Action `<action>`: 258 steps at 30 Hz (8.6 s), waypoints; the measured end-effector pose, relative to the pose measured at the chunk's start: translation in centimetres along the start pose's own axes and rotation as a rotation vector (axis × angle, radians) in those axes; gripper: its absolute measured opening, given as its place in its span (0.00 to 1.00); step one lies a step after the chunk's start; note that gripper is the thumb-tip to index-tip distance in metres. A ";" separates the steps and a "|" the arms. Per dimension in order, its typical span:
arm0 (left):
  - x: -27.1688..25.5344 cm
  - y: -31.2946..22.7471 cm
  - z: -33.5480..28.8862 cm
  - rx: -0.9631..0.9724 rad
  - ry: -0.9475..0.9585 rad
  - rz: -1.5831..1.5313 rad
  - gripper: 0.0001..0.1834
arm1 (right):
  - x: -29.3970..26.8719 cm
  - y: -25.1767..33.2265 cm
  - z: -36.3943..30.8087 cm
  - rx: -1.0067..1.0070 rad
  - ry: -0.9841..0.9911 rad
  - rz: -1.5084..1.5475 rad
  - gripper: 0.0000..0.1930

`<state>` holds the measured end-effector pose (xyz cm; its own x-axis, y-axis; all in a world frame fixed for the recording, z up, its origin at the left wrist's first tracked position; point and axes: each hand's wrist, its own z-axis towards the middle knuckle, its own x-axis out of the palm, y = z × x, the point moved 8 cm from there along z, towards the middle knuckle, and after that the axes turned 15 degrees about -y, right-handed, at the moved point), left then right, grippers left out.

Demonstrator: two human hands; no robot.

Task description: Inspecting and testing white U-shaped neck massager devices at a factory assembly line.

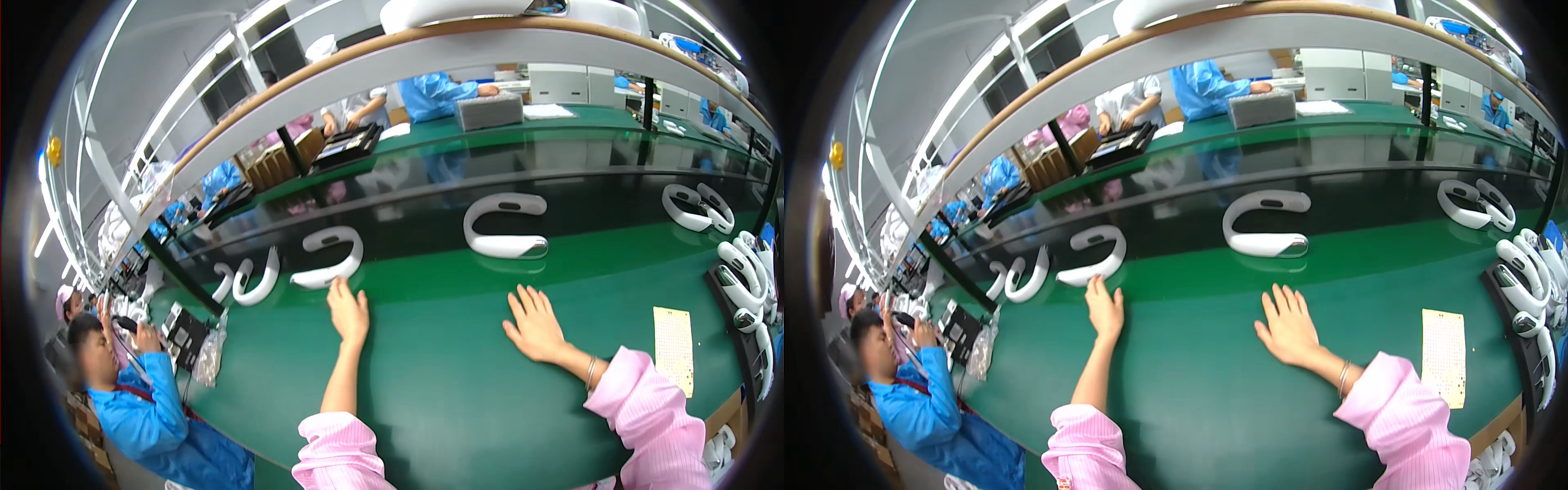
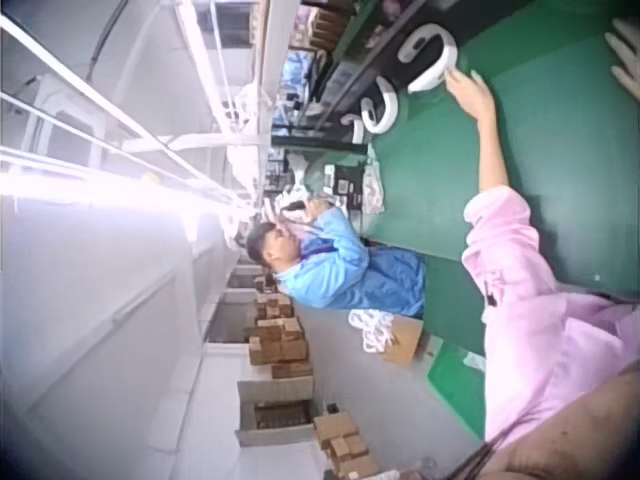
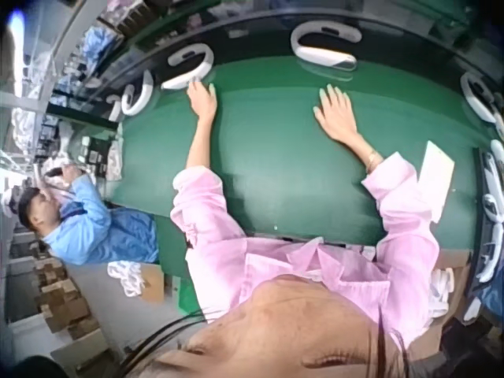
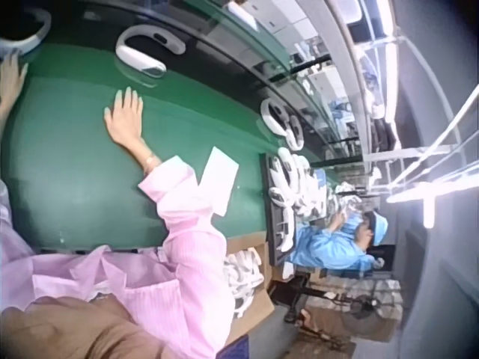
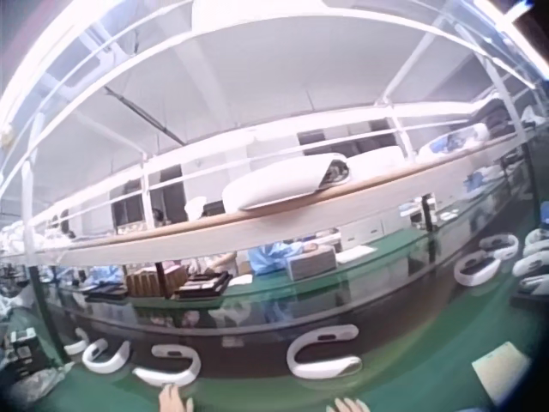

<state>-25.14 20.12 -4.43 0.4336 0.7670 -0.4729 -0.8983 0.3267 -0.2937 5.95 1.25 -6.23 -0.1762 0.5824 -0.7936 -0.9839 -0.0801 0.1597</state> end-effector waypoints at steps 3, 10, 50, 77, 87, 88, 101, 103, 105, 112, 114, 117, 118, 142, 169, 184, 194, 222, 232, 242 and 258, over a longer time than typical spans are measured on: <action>4.0 2.8 3.3 0.094 0.119 0.248 0.34 | -0.3 0.2 0.1 -0.002 -0.008 0.000 0.29; 9.0 -0.8 5.2 0.254 0.291 0.239 0.16 | -1.1 0.3 0.2 -0.021 -0.052 -0.031 0.30; -20.2 -24.7 -16.8 -1.283 0.775 -2.077 0.25 | -13.2 0.2 -14.5 1.013 0.201 1.499 0.23; -25.5 -32.4 -12.8 -0.987 0.773 -1.439 0.23 | -11.0 1.1 -16.0 1.129 0.402 1.588 0.23; -25.8 -32.6 -13.6 -0.780 0.983 -1.586 0.24 | -11.6 -0.1 -15.5 1.091 0.163 1.672 0.22; -25.8 -32.2 -13.8 -0.785 0.982 -1.636 0.24 | -12.0 -0.7 -15.4 1.059 0.111 1.643 0.22; -16.6 -24.0 -17.2 -1.224 0.443 -1.468 0.29 | -25.6 6.2 -12.0 0.317 0.282 1.028 0.32; -14.7 -24.4 -19.7 -1.296 0.581 -1.583 0.25 | -26.5 7.7 -11.3 0.147 0.220 1.036 0.31; -15.2 -25.5 -20.3 -1.304 0.667 -1.668 0.23 | -27.3 8.9 -10.5 0.025 0.212 1.046 0.33; -20.3 -31.1 -18.8 -1.247 0.890 -1.921 0.25 | -27.4 9.7 -10.1 0.147 0.214 1.229 0.33; -20.1 -31.4 -19.3 -1.321 0.932 -1.871 0.25 | -27.4 9.3 -9.9 0.192 0.152 1.226 0.31; -18.7 -30.9 -20.3 -1.264 0.991 -1.834 0.24 | -28.4 8.5 -9.3 0.050 -0.018 0.915 0.28; -18.1 -30.7 -20.4 -1.167 0.987 -1.753 0.24 | -28.8 8.3 -9.1 -0.028 -0.086 0.754 0.26; -21.5 -23.1 -14.0 -0.618 0.506 -1.341 0.42 | -23.3 -1.5 -10.2 0.766 -0.134 1.276 0.20; -13.9 -20.4 -16.2 -1.642 0.327 -1.681 0.13 | -9.8 5.5 -7.0 1.112 0.065 1.997 0.18; -14.7 -18.8 -13.5 -1.381 0.387 -1.432 0.22 | -14.3 11.5 -9.1 -0.155 0.649 0.418 0.20; -9.3 -17.5 -9.4 -1.085 0.648 -1.310 0.25 | -9.7 5.9 -1.6 -0.058 0.513 0.503 0.21; -22.3 -25.2 -5.8 -0.541 1.018 -1.729 0.29 | -17.6 0.8 -5.6 0.453 -0.197 1.053 0.23; -23.0 -24.0 -11.1 -0.919 0.781 -1.934 0.31 | -11.7 3.4 -11.5 0.977 0.142 1.487 0.21; -22.1 -23.8 -11.7 -1.010 0.715 -1.837 0.23 | -9.3 3.9 -12.8 1.115 0.283 1.511 0.17; -21.8 -22.5 -11.8 -1.132 0.643 -1.763 0.28 | -8.2 4.6 -12.9 1.117 0.320 1.482 0.17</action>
<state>-13.59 -10.52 2.65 0.7045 -0.1835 0.6855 0.6360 -0.2652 -0.7247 2.46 -14.34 -6.52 -0.8801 0.3814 0.2826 0.3956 0.2603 0.8808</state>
